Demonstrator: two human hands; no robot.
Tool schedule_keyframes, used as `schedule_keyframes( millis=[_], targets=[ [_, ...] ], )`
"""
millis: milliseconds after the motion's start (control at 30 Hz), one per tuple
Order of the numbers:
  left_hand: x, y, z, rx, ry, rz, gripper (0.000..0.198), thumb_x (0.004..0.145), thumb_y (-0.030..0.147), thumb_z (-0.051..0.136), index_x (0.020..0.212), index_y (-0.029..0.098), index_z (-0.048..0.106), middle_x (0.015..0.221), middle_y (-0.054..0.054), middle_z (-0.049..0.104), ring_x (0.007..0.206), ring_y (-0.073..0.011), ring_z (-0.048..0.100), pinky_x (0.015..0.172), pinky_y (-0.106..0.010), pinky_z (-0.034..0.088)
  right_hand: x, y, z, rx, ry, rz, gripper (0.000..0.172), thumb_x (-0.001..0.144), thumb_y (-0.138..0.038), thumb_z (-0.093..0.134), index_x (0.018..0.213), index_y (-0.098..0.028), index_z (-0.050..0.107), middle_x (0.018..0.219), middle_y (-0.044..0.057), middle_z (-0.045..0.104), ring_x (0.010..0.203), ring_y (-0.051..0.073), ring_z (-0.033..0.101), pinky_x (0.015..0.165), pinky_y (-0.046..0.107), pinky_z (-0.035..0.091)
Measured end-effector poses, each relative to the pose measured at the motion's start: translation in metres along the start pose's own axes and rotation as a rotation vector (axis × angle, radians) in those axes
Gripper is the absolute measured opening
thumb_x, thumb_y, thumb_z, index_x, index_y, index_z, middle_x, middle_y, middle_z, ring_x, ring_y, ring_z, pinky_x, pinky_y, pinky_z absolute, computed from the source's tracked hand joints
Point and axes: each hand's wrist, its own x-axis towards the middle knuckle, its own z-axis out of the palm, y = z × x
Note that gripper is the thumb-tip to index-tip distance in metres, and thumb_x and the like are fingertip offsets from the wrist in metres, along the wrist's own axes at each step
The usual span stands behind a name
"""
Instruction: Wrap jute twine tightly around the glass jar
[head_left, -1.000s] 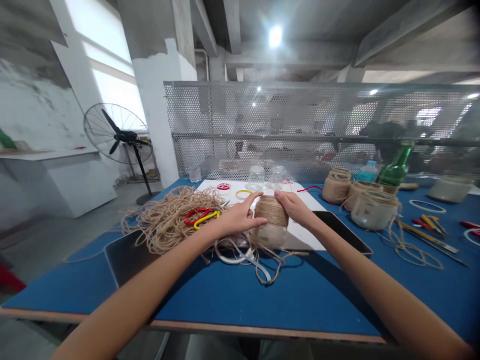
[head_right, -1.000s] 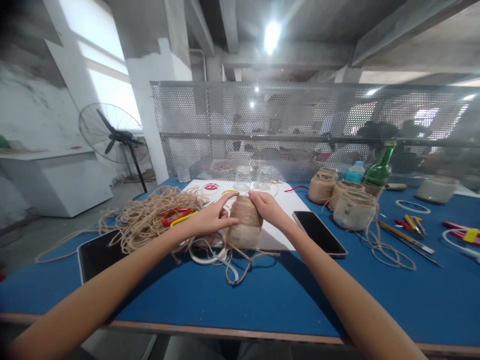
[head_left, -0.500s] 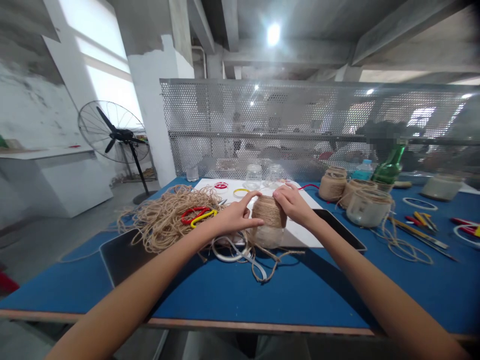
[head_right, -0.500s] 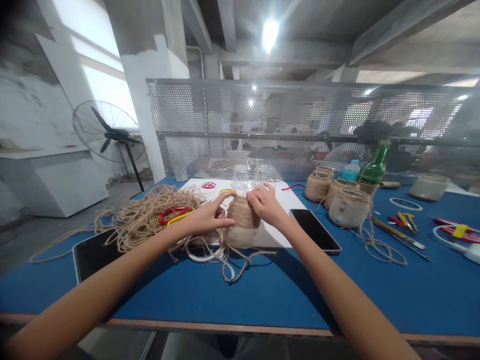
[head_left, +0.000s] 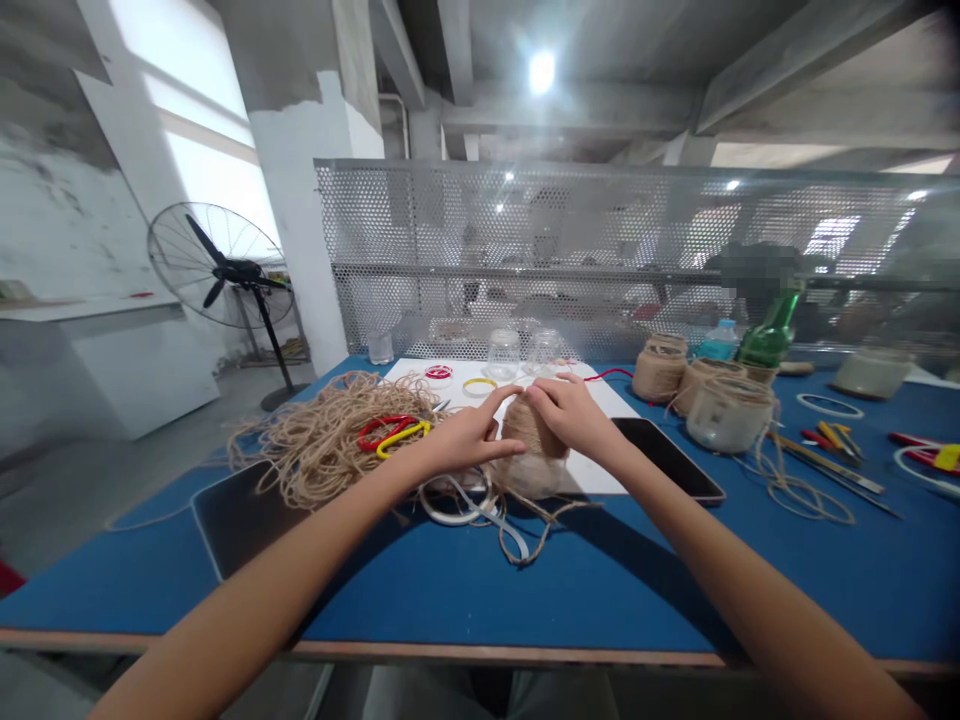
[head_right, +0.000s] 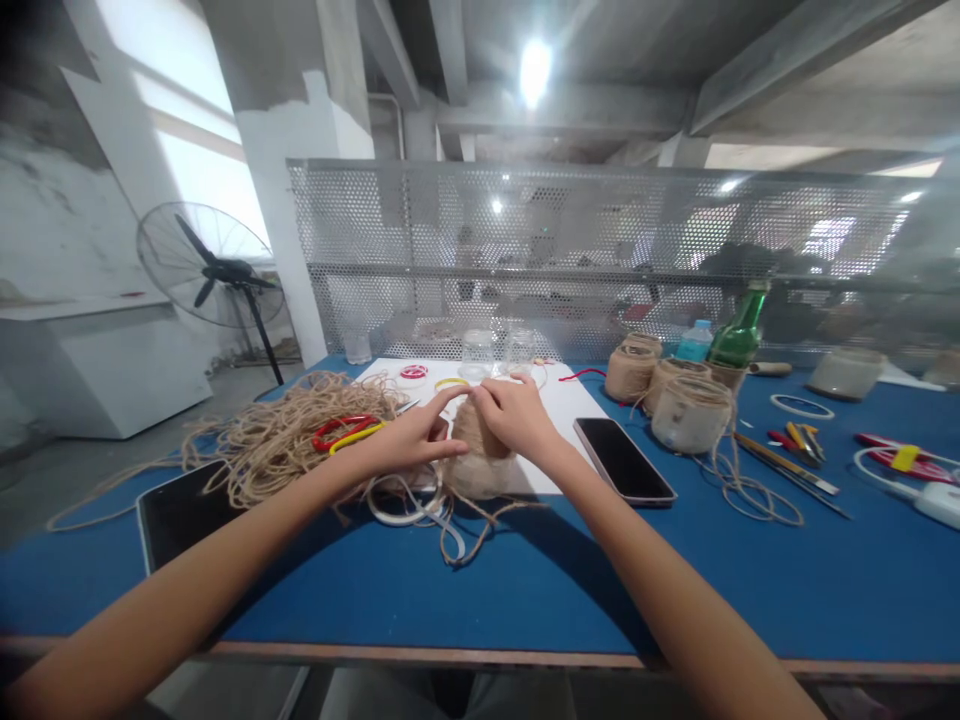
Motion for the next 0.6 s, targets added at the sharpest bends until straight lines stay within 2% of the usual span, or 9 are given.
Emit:
schedule_keyframes(
  millis=[100, 200, 433, 600],
  targets=[
    [0.000, 0.000, 0.000, -0.025, 0.019, 0.027, 0.076, 0.078, 0.044, 0.055, 0.137, 0.019, 0.013, 0.052, 0.009, 0.040, 0.047, -0.0102, 0.042, 0.049, -0.020, 0.028, 0.002, 0.005, 0.000, 0.098, -0.009, -0.004, 0.032, 0.086, -0.026, 0.031, 0.058, -0.018, 0.042, 0.056, -0.001, 0.051, 0.057, 0.012, 0.044, 0.072, 0.029, 0.033],
    [-0.001, 0.001, -0.001, -0.015, 0.022, 0.060, 0.073, 0.079, 0.039, 0.054, 0.137, 0.019, 0.014, 0.055, 0.008, 0.042, 0.049, -0.0100, 0.043, 0.051, -0.020, 0.030, 0.003, 0.008, -0.001, 0.146, -0.016, -0.009, 0.032, 0.086, -0.027, 0.031, 0.055, -0.019, 0.036, 0.052, -0.002, 0.045, 0.053, 0.011, 0.041, 0.062, 0.026, 0.031],
    [-0.003, 0.004, -0.006, 0.104, 0.098, 0.072, 0.076, 0.078, 0.035, 0.056, 0.137, 0.021, 0.010, 0.056, 0.008, 0.045, 0.051, -0.0100, 0.044, 0.052, -0.020, 0.030, 0.002, 0.010, -0.002, 0.158, -0.025, 0.023, 0.032, 0.085, -0.029, 0.031, 0.056, -0.018, 0.037, 0.052, -0.002, 0.045, 0.054, 0.011, 0.041, 0.059, 0.025, 0.029],
    [-0.002, 0.001, -0.004, 0.103, 0.063, 0.075, 0.069, 0.081, 0.034, 0.052, 0.136, 0.021, 0.013, 0.055, 0.008, 0.042, 0.049, -0.0093, 0.042, 0.051, -0.019, 0.029, 0.000, 0.014, 0.000, 0.212, -0.012, 0.049, 0.031, 0.085, -0.031, 0.032, 0.058, -0.018, 0.038, 0.055, -0.002, 0.046, 0.056, 0.012, 0.043, 0.058, 0.025, 0.030]
  ],
)
